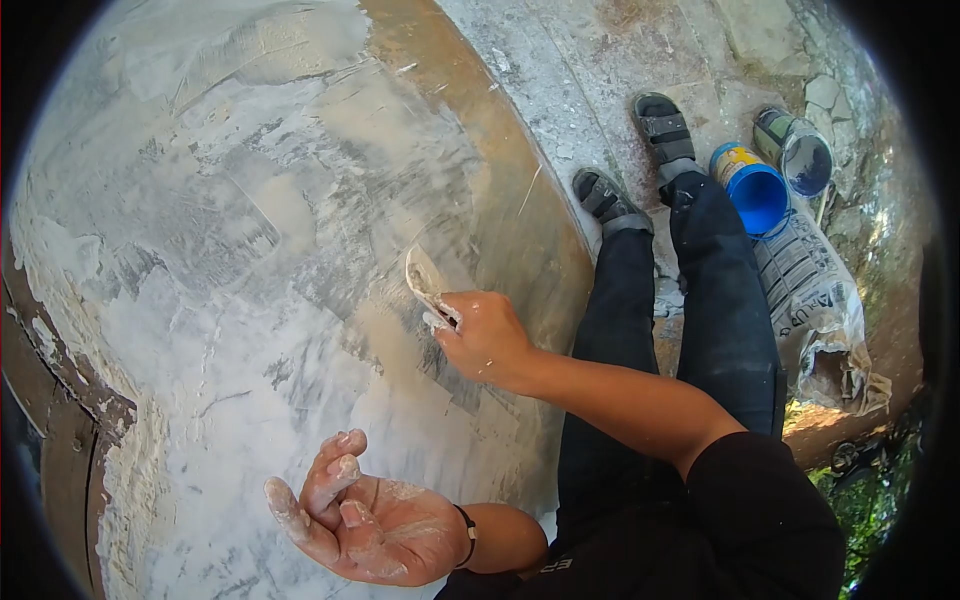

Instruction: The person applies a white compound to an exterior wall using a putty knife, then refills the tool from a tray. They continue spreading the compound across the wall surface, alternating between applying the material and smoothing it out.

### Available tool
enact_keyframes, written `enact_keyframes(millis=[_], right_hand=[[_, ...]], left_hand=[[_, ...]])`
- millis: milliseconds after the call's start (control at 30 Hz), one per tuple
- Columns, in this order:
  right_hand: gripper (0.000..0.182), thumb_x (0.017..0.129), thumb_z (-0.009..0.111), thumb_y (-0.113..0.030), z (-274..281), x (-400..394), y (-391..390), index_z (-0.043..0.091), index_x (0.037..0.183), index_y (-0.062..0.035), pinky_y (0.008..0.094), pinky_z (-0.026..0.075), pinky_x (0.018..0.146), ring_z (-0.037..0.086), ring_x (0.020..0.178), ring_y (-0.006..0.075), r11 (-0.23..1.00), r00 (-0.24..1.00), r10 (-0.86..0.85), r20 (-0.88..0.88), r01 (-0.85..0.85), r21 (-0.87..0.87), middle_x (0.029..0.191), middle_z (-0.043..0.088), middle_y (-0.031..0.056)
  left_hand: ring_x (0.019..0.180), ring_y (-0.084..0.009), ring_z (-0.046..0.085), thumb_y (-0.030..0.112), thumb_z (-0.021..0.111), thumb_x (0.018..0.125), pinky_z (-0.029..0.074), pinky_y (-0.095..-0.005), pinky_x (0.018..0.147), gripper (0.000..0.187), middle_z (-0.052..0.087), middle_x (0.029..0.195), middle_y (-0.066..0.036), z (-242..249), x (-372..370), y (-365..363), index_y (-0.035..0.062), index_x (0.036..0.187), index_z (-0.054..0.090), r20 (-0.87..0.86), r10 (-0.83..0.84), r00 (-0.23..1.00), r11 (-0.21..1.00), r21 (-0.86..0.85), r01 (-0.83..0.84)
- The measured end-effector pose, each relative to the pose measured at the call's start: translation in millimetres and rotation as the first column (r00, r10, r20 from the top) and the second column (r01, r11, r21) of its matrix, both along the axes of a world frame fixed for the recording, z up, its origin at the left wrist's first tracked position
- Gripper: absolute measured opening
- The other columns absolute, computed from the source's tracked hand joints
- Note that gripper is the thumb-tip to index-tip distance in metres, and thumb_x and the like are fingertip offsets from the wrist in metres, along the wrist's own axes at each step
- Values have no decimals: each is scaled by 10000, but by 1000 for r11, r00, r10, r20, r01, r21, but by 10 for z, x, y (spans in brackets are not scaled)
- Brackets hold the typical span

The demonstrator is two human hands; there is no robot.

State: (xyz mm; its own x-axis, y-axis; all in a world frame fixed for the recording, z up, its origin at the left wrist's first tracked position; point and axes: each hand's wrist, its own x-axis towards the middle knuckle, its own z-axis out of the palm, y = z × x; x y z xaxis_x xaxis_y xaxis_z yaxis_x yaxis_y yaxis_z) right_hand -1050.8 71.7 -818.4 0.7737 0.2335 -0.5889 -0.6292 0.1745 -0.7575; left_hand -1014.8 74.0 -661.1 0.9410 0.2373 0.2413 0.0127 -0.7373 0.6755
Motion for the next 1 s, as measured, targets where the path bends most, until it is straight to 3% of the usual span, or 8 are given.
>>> enact_keyframes(millis=[267, 367, 433, 533, 633, 700, 867, 1000], right_hand=[[99, 700, 576, -58, 788, 94, -59, 547, 758, 17, 397, 421, 549, 516, 601, 392, 979, 995, -75, 67, 61, 194, 668, 528, 205], [141, 708, 558, -32, 930, 112, -276, 596, 834, 19, 351, 450, 570, 580, 608, 298, 981, 970, -12, 242, -36, 191, 714, 587, 185], [146, 717, 575, -85, 844, 98, -505, 597, 803, 31, 381, 454, 579, 575, 631, 375, 909, 999, 21, -28, -7, 417, 697, 584, 220], [169, 722, 563, -81, 657, -32, -751, 611, 844, 25, 361, 454, 576, 584, 616, 352, 908, 997, -52, 55, 24, 418, 701, 591, 220], [158, 726, 570, -92, 233, -65, -704, 604, 826, 24, 364, 453, 573, 574, 612, 363, 962, 991, -45, -126, 77, 262, 692, 588, 216], [146, 727, 574, -93, -39, -80, -616, 589, 806, 29, 394, 458, 578, 567, 615, 383, 988, 997, -49, -58, 40, -149, 688, 589, 215], [117, 717, 590, -91, 207, -158, 93, 559, 751, 16, 444, 457, 637, 567, 686, 399, 968, 992, 83, 95, -58, -244, 709, 584, 199], [132, 707, 607, -99, 858, -43, 20, 554, 739, 17, 434, 458, 645, 561, 695, 396, 993, 984, 88, 157, -75, -86, 711, 576, 205]], left_hand=[[869, -282, 562, 131, 419, 770, 425, -421, 871, 542, 606, 851, -189, 350, -35, 68, -118, 1251, 395, 80, 36, 996, 999, -26, -34], [870, -285, 560, 132, 416, 771, 428, -422, 864, 541, 608, 848, -184, 466, -19, 55, -120, 1249, 398, 102, 23, 995, 999, -32, -20], [873, -287, 559, 132, 413, 773, 429, -422, 862, 538, 609, 848, -183, 451, 11, 42, -121, 1247, 400, 111, 8, 994, 1000, -27, -5], [863, -291, 564, 135, 405, 784, 431, -424, 859, 523, 613, 849, -182, 386, 10, 2, -120, 1241, 406, 77, -4, 997, 1000, -12, 5], [849, -294, 572, 137, 392, 796, 437, -430, 850, 510, 618, 856, -183, 328, -14, 22, -119, 1237, 409, 26, 1, 1000, 1000, -11, 0], [843, -297, 579, 137, 382, 801, 443, -429, 838, 502, 621, 858, -185, 331, -10, 44, -119, 1232, 414, 9, 5, 1000, 1000, 22, -5], [840, -295, 583, 129, 371, 799, 450, -421, 827, 497, 621, 854, -191, 418, 59, 4, -120, 1227, 418, 21, -5, 1000, 1000, 15, 5], [815, -297, 589, 127, 371, 791, 454, -420, 818, 500, 619, 847, -197, 683, 124, -85, -126, 1219, 419, 69, 17, 997, 999, 39, -20]])
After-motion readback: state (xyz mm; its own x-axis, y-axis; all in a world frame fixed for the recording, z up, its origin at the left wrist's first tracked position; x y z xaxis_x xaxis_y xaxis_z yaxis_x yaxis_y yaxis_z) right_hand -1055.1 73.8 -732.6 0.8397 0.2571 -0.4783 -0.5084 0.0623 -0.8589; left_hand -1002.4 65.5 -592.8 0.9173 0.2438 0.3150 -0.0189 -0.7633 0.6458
